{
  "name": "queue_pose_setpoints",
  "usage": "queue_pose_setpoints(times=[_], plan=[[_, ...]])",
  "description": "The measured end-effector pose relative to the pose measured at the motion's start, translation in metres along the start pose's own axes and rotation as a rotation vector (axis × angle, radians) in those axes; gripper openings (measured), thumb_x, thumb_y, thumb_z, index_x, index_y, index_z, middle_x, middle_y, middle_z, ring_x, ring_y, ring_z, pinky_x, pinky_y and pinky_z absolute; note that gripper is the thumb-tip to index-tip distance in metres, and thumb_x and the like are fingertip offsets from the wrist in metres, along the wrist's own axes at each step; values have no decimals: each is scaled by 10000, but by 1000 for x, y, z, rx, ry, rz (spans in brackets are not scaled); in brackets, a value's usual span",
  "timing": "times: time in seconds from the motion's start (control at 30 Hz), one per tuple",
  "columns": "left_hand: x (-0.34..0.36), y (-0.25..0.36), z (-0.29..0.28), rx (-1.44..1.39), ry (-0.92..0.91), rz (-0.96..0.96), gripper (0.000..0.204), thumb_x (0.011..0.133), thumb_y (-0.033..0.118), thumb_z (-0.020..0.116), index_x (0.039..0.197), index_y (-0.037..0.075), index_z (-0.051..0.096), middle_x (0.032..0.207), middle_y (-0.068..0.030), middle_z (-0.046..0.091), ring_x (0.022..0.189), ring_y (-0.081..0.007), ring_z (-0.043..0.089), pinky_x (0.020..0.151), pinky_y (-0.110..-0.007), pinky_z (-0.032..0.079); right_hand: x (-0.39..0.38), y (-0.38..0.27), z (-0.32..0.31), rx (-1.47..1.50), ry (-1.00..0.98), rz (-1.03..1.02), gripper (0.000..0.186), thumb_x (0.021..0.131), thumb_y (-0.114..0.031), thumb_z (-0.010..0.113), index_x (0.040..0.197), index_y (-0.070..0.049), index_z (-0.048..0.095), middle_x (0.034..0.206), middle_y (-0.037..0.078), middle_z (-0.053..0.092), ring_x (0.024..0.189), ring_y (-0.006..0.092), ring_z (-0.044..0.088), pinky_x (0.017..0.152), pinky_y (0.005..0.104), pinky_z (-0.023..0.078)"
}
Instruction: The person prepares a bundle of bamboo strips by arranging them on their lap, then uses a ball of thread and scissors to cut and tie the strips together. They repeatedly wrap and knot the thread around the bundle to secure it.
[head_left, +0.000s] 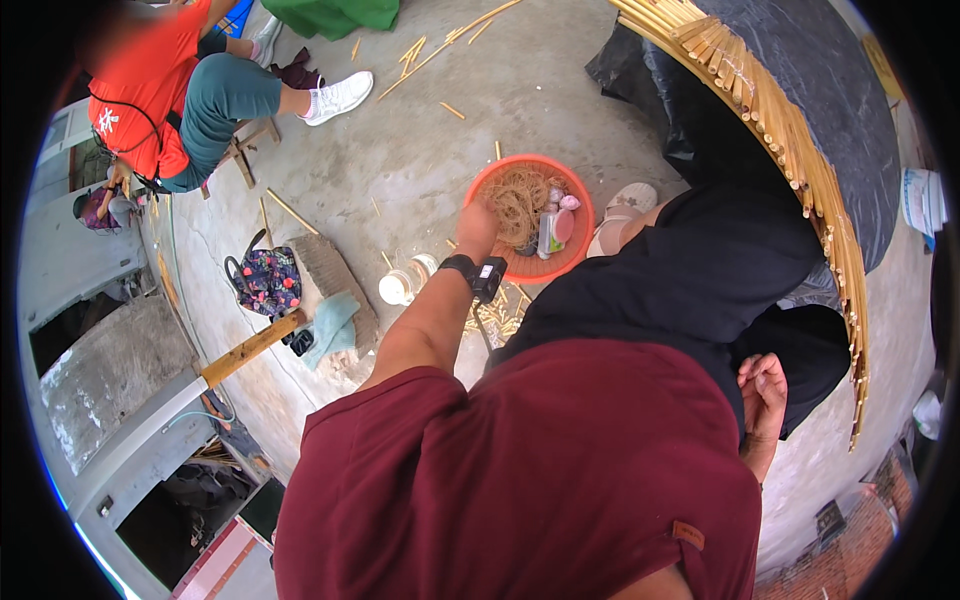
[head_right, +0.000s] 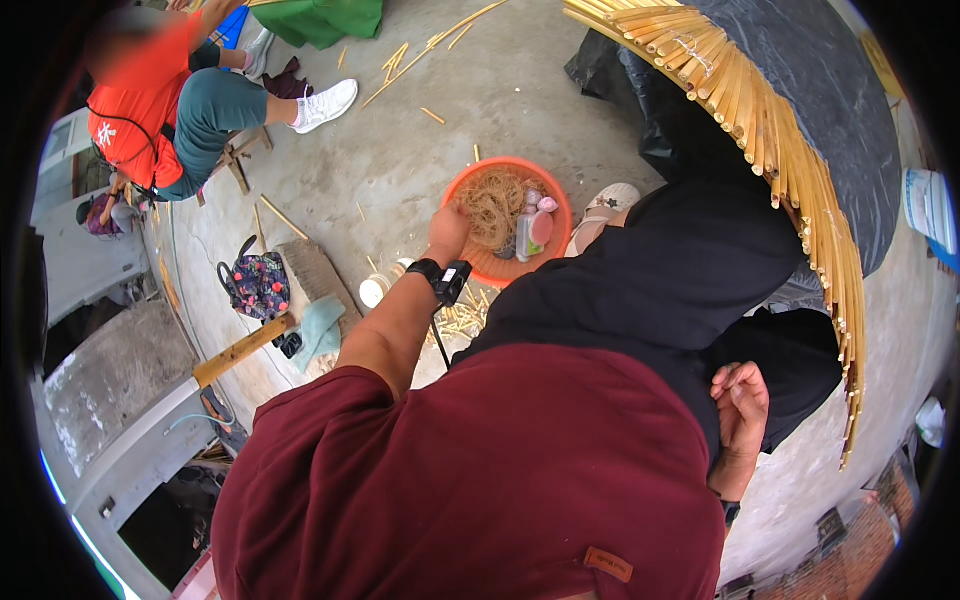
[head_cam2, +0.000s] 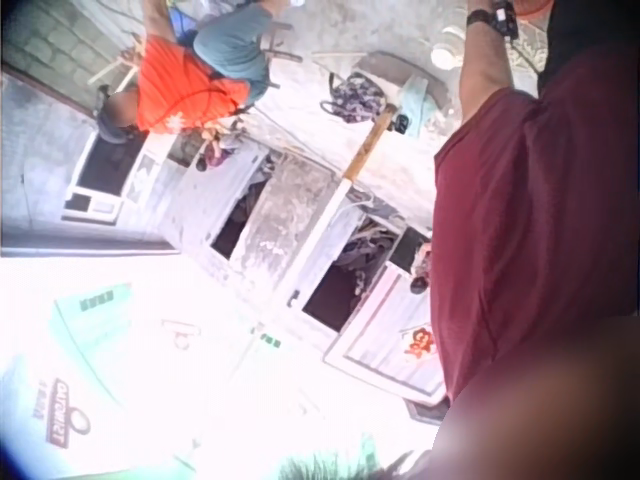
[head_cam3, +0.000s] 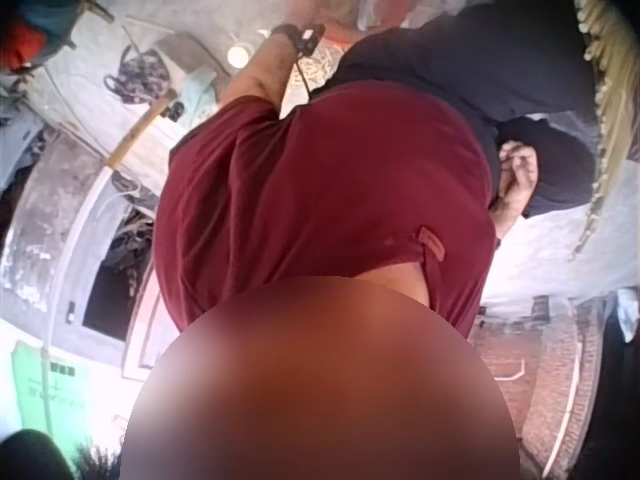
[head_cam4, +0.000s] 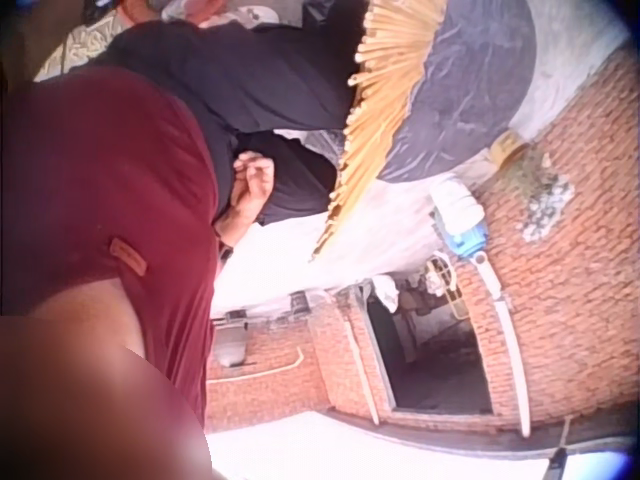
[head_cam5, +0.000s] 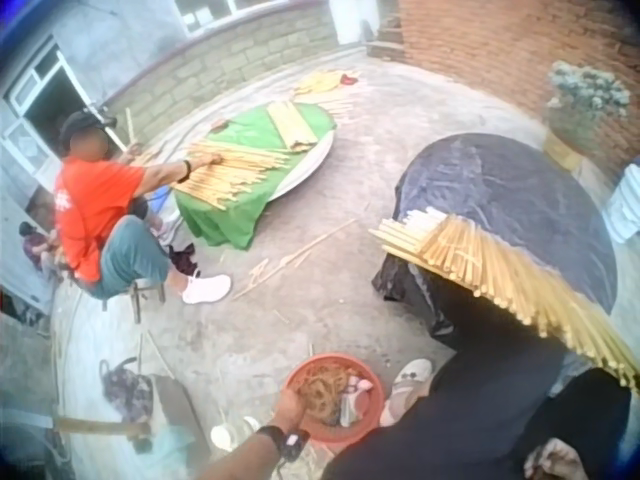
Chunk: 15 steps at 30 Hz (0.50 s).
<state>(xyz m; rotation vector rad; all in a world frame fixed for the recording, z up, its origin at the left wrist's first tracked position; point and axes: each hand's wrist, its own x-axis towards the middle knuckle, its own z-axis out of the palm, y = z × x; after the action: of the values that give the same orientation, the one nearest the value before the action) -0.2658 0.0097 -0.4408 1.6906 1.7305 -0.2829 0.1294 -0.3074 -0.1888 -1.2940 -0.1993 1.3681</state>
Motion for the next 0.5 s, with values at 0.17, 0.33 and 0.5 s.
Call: queue_pose_setpoints(times=[0.17, 0.33, 0.5], plan=[[-18, 41, 3, 271, 76, 674, 443, 814, -9, 550, 1226, 153, 535, 1387, -123, 460, 1081, -321, 604, 817, -405, 543, 3, -3, 2, -3, 19, 35, 130, 869, -139, 613, 895, -48, 523, 909, 104, 571, 778, 150, 541, 729, 254, 438], [10, 61, 19, 524, -118, 504, 444, 838, 31, 558, 1262, 159, 529, 1358, -126, 472, 1085, -314, 607, 810, -414, 545, 7, -5, 4, -10, 11, 51, 131, 872, -141, 615, 900, -52, 523, 908, 103, 573, 777, 148, 544, 726, 254, 439], [7, 41, 15, 750, -304, 426, 219, 876, 136, 533, 1055, 95, 651, 1335, -133, 488, 1105, -320, 592, 833, -422, 525, 9, -5, 3, -3, 28, 46, 140, 879, -150, 623, 899, -53, 523, 906, 104, 574, 772, 149, 544, 730, 255, 444]])
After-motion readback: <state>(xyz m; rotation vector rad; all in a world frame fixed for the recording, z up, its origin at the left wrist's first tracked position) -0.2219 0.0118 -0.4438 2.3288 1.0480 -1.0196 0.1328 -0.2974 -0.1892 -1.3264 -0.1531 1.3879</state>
